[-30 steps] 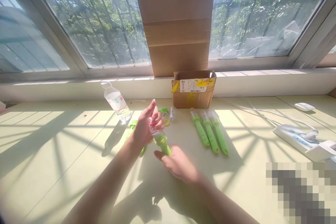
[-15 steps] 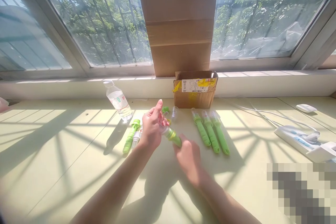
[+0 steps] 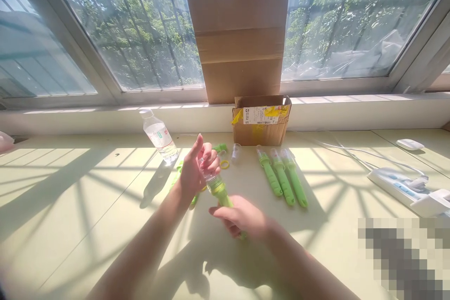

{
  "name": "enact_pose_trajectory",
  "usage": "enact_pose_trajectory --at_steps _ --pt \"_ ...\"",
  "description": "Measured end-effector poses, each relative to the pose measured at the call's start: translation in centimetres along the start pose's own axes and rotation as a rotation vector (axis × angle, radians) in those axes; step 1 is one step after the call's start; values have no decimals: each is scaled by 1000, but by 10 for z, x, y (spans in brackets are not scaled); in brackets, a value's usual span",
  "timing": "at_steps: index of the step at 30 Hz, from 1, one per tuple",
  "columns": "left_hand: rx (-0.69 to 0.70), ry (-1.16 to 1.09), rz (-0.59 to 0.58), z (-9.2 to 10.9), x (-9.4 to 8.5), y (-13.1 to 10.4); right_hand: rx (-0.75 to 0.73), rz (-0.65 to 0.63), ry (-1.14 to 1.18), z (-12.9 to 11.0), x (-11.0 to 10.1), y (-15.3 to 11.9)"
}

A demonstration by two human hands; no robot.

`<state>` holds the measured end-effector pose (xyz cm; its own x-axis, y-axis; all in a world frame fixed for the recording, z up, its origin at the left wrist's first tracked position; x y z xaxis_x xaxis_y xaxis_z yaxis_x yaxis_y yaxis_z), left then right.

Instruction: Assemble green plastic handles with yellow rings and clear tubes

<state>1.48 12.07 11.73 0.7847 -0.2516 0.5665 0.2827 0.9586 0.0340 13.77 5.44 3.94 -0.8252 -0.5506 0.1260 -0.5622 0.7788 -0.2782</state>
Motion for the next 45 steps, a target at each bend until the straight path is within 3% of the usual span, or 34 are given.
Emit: enact_pose_trajectory --at_steps 4,9,12,16,20,23,26,28,31,35,37,39,42,45 --pt "84 13 95 -2 -1 3 -36 127 -151 0 -4 5" --pt "217 134 243 -13 8 4 -289 607 -478 11 -11 15" --pt "270 148 318 -19 19 -1 -307 838 -711 19 -19 15" --pt "272 101 357 -18 26 -6 -292 801 -776 20 -16 13" --pt "200 68 304 -10 17 -4 -265 620 -546 12 -2 12" --pt "106 50 129 -4 7 -1 -173 407 -332 8 2 10" --pt "-8 -16 -105 -2 -2 -2 -45 104 -184 8 -2 8" --pt "-37 -53 -167 -2 -5 -2 -10 -6 -129 9 -6 7" --pt "-17 -43 -105 -4 -5 -1 -16 79 -134 12 -8 9" --pt "94 10 135 -10 -2 3 -51 221 -227 14 -3 14" --pt "158 56 247 -13 0 4 -128 334 -352 13 -4 16" --pt "226 99 374 -18 4 3 -221 524 -556 14 -11 17" --pt "243 118 528 -27 12 1 -234 839 -906 18 -24 16" --pt "245 66 571 -28 17 -2 -249 854 -991 22 -27 15"
Point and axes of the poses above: each hand's wrist, its own y-axis towards the middle knuckle, its own x-axis out of the palm, z = x × y, the point moved 1 cm from there along y, towards the middle knuckle, and after that the axes turned 1 degree about z, right-handed, at the moved point
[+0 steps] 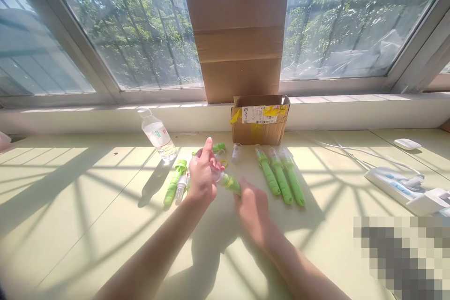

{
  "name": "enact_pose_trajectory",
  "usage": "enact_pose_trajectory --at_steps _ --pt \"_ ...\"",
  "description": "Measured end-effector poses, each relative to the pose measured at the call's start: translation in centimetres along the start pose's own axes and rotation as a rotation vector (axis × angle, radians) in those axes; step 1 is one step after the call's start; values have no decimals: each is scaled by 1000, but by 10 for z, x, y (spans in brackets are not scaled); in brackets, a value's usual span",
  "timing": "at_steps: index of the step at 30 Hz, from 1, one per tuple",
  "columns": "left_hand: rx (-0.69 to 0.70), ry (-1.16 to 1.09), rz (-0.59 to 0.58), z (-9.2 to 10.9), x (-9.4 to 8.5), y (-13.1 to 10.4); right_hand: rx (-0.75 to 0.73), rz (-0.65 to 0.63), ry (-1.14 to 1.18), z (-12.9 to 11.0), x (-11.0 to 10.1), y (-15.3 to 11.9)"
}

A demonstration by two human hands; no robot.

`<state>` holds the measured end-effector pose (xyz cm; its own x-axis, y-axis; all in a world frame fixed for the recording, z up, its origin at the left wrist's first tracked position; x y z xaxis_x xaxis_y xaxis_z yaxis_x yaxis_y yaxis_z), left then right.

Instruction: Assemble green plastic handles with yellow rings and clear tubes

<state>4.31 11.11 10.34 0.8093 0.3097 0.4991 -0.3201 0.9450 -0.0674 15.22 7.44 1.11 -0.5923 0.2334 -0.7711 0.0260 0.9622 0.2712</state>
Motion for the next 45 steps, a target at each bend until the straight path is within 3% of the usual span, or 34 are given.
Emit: enact_pose_trajectory --at_steps 7,10,13,15,18,22,26,33,45 --pt "-91 -70 -74 16 -5 6 40 -277 368 -22 -5 -5" --pt "-125 -43 -183 21 -6 7 69 -445 606 -24 -8 -3" --pt "-158 -30 -291 26 -5 6 59 -564 680 -22 -8 0" --pt "-180 -26 -345 27 -5 6 51 -538 647 -21 -7 0" --pt "-147 -54 -359 25 -5 6 52 -351 512 -23 -5 -3" --pt "0 -63 -205 14 -3 1 93 -67 206 -21 -1 -10" --pt "106 -3 -85 5 2 -10 99 -6 64 -13 3 -12" --pt "56 9 -190 11 1 -6 42 -132 260 -22 -2 -10" --pt "-40 69 -366 19 -3 1 163 -454 697 -29 -4 -11"
Point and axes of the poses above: each hand's wrist, its own y-axis towards the middle knuckle, its own x-axis out of the palm, z = x × y, the point moved 1 cm from there along y, towards the middle knuckle, and after that the axes turned 1 degree about z, right-handed, at the moved point
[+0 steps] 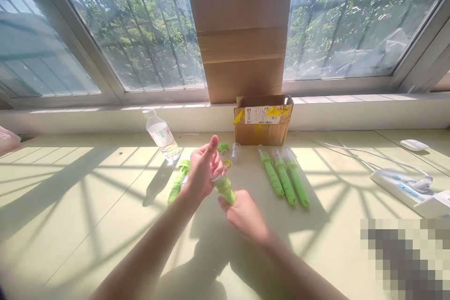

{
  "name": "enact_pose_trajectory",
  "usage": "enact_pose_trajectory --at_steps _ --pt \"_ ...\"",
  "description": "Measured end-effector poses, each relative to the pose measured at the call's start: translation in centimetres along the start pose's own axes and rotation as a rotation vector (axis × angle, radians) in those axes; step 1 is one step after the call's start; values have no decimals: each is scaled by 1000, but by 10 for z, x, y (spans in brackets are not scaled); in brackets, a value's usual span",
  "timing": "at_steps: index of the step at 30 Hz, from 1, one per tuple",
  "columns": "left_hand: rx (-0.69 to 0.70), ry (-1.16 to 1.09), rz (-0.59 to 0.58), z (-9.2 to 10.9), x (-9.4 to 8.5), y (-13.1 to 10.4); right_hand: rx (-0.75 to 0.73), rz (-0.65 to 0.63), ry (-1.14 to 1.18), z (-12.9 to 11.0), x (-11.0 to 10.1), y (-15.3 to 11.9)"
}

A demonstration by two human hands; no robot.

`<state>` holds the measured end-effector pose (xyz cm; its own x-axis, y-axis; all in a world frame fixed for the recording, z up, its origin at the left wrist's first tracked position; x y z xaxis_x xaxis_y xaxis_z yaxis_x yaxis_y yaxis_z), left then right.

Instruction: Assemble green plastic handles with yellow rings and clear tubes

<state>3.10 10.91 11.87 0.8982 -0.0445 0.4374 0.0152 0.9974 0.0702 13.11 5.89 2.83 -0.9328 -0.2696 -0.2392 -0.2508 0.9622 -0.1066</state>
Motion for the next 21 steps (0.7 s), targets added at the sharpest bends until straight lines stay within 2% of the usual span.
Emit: enact_pose_trajectory --at_steps 5,8,13,21 --pt "-20 35 -93 2 -2 0 9 -158 91 0 -1 0" --pt "-23 43 -122 1 -4 0 55 -210 89 1 -3 0" --pt "-29 25 -142 0 -4 1 63 -182 18 4 -2 1" --pt "-71 1 -130 3 -2 2 24 -152 38 2 1 1"
Point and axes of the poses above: each hand's wrist, its own y-axis towards the middle knuckle, its own x-axis out of the palm, z = x × y, the point moved 1 cm from there along y, towards the middle knuckle, and after that the axes turned 1 degree about z, right-handed, at the moved point
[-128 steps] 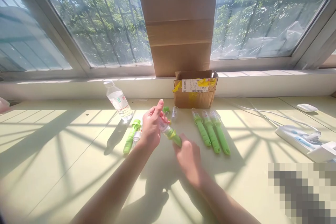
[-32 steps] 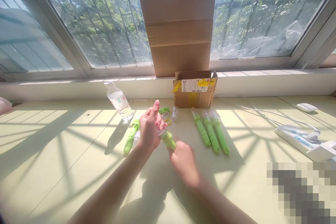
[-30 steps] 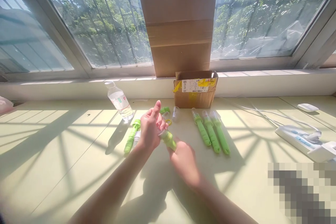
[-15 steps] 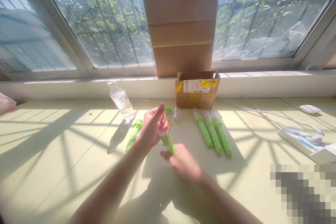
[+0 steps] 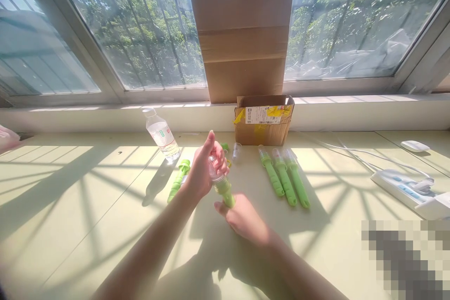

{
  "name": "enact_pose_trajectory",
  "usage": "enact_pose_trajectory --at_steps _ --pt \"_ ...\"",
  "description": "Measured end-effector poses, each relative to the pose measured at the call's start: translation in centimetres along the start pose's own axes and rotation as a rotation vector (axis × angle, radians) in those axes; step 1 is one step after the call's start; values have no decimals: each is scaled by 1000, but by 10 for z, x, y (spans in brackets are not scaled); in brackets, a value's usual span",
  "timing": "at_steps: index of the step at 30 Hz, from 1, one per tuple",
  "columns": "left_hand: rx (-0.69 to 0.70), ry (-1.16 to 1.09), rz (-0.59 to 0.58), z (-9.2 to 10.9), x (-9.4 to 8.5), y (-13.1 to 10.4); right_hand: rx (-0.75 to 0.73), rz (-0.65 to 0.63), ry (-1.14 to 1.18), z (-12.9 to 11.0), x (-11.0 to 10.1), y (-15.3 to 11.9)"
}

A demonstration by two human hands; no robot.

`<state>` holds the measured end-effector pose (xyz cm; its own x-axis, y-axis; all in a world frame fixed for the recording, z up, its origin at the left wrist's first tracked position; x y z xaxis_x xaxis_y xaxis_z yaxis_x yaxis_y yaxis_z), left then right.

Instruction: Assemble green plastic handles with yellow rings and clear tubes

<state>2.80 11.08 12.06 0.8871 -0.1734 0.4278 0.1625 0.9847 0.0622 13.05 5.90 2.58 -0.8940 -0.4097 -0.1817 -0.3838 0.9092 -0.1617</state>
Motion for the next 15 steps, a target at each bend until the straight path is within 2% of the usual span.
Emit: enact_pose_trajectory --at_steps 8,15 --pt "-21 -71 10 0 0 4 0 55 32 2 1 1" --pt "-11 -82 -32 2 0 3 -7 142 78 6 3 2"
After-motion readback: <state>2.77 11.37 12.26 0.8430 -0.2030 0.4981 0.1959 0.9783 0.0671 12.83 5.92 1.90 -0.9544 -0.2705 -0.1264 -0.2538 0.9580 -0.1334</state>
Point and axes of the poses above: each hand's wrist, its own y-axis towards the middle knuckle, its own x-axis out of the palm, z = x × y, the point moved 1 cm from there along y, towards the middle knuckle, and after that the axes turned 1 degree about z, right-handed, at the moved point
